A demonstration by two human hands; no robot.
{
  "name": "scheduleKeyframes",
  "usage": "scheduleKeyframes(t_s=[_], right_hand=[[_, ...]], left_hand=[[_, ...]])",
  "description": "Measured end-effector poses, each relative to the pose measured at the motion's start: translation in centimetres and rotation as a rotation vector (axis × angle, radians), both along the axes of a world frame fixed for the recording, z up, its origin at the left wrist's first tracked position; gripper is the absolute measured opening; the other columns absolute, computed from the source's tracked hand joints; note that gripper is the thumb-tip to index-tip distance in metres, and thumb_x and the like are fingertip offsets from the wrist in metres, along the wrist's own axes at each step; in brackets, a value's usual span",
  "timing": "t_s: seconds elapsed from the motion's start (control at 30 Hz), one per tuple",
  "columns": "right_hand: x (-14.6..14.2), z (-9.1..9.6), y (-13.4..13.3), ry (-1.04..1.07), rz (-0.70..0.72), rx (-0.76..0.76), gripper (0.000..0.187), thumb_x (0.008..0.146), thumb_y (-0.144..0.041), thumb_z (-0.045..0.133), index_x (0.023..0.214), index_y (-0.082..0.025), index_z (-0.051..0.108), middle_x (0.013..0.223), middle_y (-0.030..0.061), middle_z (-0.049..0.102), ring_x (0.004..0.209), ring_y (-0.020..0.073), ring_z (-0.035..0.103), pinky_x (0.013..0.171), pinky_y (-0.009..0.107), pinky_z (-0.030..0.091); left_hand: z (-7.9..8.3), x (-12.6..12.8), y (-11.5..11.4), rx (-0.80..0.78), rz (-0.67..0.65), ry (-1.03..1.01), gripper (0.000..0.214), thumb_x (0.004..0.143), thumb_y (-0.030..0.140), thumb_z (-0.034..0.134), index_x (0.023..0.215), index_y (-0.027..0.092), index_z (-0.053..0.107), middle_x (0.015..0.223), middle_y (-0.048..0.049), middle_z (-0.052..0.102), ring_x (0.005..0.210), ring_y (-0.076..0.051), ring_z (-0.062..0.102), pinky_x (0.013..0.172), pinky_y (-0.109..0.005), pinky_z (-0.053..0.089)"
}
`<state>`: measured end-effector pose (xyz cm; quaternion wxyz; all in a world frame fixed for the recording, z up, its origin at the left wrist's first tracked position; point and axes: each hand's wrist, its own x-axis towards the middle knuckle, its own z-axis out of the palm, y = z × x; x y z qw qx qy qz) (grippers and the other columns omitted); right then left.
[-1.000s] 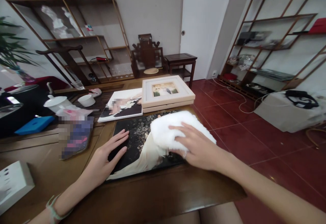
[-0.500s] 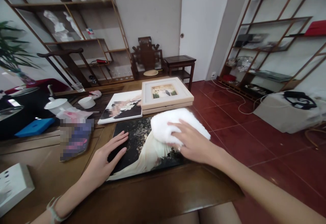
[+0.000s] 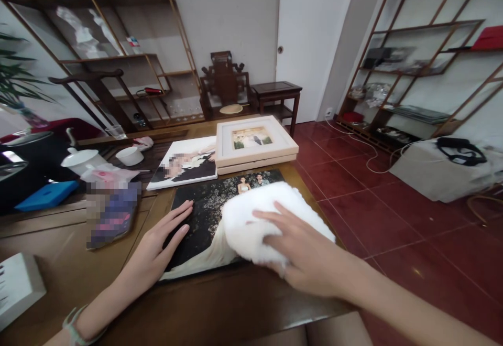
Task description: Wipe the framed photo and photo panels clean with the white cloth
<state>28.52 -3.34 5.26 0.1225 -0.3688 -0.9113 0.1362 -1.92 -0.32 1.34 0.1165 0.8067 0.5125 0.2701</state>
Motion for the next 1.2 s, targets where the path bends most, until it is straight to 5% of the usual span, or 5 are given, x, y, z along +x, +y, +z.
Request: scheduleKeyframes(t_s=[0.3,0.53,0.77,0.97,1.2], right_hand=[[-1.8,-1.0,8.5,0.091,-0.074,0.164,0.029,0.093,-0.032,0.039,0.105,-0.018,0.061,0.119,0.0115,0.06,0.119,0.0284,0.048,0.103,0.051,0.032],[-1.8,-0.8,2.0,0.037,-0.049,0.047,0.021,0.084,-0.018,0.048,0.097,-0.014,0.064,0.136,0.0162,0.045,0.133,0.0283,0.027,0.109,0.053,0.019],[-2.3,0.2,-3.0,0.004,0.118,-0.073,0.041,0.07,-0.011,0.055,0.109,-0.019,0.062,0.135,0.0107,0.048,0.132,0.031,0.03,0.106,0.06,0.02],[-3.2,-0.7,2.3,0.082,0.021,0.059,0.021,0.081,-0.017,0.052,0.098,-0.016,0.065,0.13,0.0153,0.052,0.129,0.0267,0.036,0.109,0.053,0.019],[-4.6,-1.3,8.7,0.094,-0.009,0.199,0.028,0.091,-0.029,0.042,0.107,-0.015,0.061,0.126,0.0149,0.055,0.122,0.0295,0.043,0.104,0.054,0.026]], left_hand=[[-0.3,-0.2,0.1,0.009,-0.012,0.002,0.039,0.093,0.025,0.034,0.126,0.012,0.051,0.137,-0.0099,0.047,0.129,-0.02,0.04,0.109,-0.039,0.03],[-0.5,0.0,0.1,0.049,-0.01,0.014,0.04,0.092,0.023,0.035,0.124,0.008,0.052,0.135,-0.0131,0.049,0.127,-0.021,0.042,0.108,-0.037,0.033],[-0.6,0.0,0.2,0.067,-0.025,0.022,0.04,0.092,0.021,0.035,0.123,0.006,0.053,0.135,-0.014,0.049,0.126,-0.021,0.044,0.107,-0.037,0.035],[-0.5,0.0,0.1,0.052,-0.019,0.019,0.039,0.092,0.022,0.035,0.124,0.008,0.052,0.135,-0.0131,0.049,0.127,-0.021,0.043,0.107,-0.038,0.033],[-0.5,-0.1,-0.1,0.029,-0.026,0.017,0.039,0.094,0.021,0.028,0.125,0.009,0.049,0.137,-0.0131,0.047,0.129,-0.019,0.04,0.109,-0.04,0.031]])
